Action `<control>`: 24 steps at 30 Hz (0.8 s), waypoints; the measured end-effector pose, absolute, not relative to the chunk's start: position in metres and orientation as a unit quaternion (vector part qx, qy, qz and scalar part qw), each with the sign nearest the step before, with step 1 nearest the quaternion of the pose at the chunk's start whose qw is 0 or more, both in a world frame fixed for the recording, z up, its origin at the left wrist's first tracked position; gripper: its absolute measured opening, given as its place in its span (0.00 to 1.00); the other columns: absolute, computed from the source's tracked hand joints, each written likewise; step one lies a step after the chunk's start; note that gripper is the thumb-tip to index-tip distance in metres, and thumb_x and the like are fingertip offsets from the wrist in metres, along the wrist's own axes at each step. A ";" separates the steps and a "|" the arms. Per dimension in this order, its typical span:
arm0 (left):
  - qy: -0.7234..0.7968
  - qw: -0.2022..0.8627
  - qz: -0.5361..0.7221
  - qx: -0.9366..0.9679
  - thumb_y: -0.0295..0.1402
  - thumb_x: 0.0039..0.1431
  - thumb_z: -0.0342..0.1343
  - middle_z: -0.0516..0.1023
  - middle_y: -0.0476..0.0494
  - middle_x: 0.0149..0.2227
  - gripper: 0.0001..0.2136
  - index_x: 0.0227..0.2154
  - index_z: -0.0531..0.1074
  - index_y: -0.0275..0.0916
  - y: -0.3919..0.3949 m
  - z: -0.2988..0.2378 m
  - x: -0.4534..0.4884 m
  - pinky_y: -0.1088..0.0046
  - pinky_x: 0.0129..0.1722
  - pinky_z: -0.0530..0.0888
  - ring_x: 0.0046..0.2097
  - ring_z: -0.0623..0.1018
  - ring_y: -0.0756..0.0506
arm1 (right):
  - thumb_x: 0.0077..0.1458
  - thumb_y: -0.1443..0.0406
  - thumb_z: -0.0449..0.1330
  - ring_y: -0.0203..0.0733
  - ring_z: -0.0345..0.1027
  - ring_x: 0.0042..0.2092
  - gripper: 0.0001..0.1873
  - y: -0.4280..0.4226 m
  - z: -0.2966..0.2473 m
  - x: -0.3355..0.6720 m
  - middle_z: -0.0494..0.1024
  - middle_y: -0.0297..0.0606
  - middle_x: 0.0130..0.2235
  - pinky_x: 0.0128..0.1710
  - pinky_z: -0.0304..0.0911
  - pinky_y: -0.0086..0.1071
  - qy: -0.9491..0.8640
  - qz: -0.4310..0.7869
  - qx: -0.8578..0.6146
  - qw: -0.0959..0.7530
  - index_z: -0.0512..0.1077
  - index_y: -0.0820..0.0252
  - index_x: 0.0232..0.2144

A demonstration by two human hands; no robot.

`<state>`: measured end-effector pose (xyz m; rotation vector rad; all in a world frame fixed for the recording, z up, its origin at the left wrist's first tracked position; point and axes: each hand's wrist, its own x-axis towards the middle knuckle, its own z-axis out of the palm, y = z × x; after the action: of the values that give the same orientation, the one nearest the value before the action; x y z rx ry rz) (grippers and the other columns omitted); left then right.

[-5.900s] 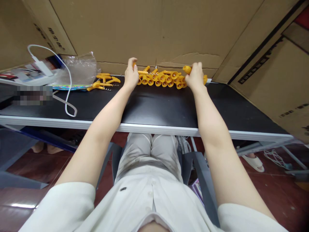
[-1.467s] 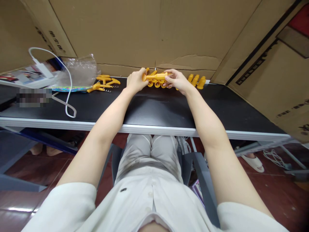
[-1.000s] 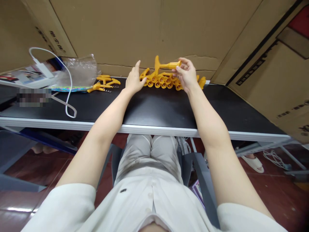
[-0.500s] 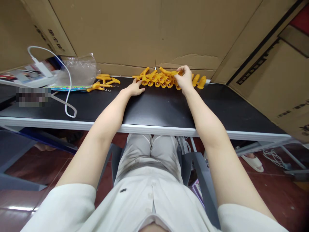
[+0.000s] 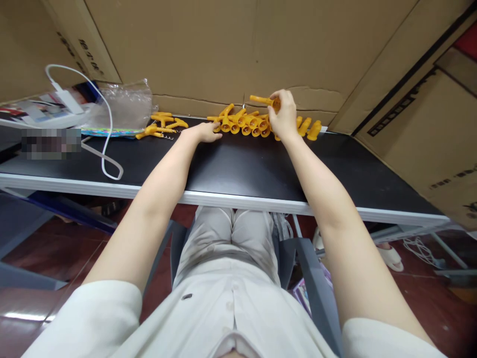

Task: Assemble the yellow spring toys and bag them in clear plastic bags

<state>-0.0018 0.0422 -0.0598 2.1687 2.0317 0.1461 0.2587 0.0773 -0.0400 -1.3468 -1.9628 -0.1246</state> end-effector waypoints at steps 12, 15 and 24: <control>0.681 0.183 0.192 0.682 0.40 0.66 0.59 0.86 0.46 0.63 0.31 0.72 0.75 0.50 0.049 -0.027 -0.057 0.65 0.65 0.77 0.62 0.85 0.39 | 0.77 0.62 0.46 0.61 0.67 0.70 0.23 0.098 -0.032 0.251 0.71 0.48 0.71 0.73 0.62 0.57 -0.772 -0.127 -0.559 0.275 0.68 0.46 0.67; 0.690 0.189 0.262 0.648 0.33 0.70 0.55 0.85 0.38 0.63 0.29 0.73 0.73 0.38 0.040 -0.027 -0.076 0.66 0.66 0.77 0.63 0.85 0.40 | 0.76 0.65 0.47 0.63 0.68 0.70 0.22 0.113 -0.049 0.253 0.72 0.52 0.70 0.75 0.56 0.62 -0.770 -0.139 -0.564 0.264 0.69 0.52 0.66; 0.752 0.134 0.226 0.604 0.38 0.72 0.56 0.80 0.48 0.70 0.25 0.68 0.75 0.33 0.039 -0.061 -0.140 0.59 0.76 0.70 0.70 0.78 0.38 | 0.72 0.67 0.57 0.64 0.73 0.69 0.20 0.124 -0.049 0.257 0.77 0.57 0.67 0.71 0.66 0.58 -0.781 -0.018 -0.595 0.191 0.77 0.63 0.61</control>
<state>-0.1404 0.0395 -0.0608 1.7522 2.1814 0.6554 0.2571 0.1238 -0.0486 -1.6715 -2.1929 -0.0509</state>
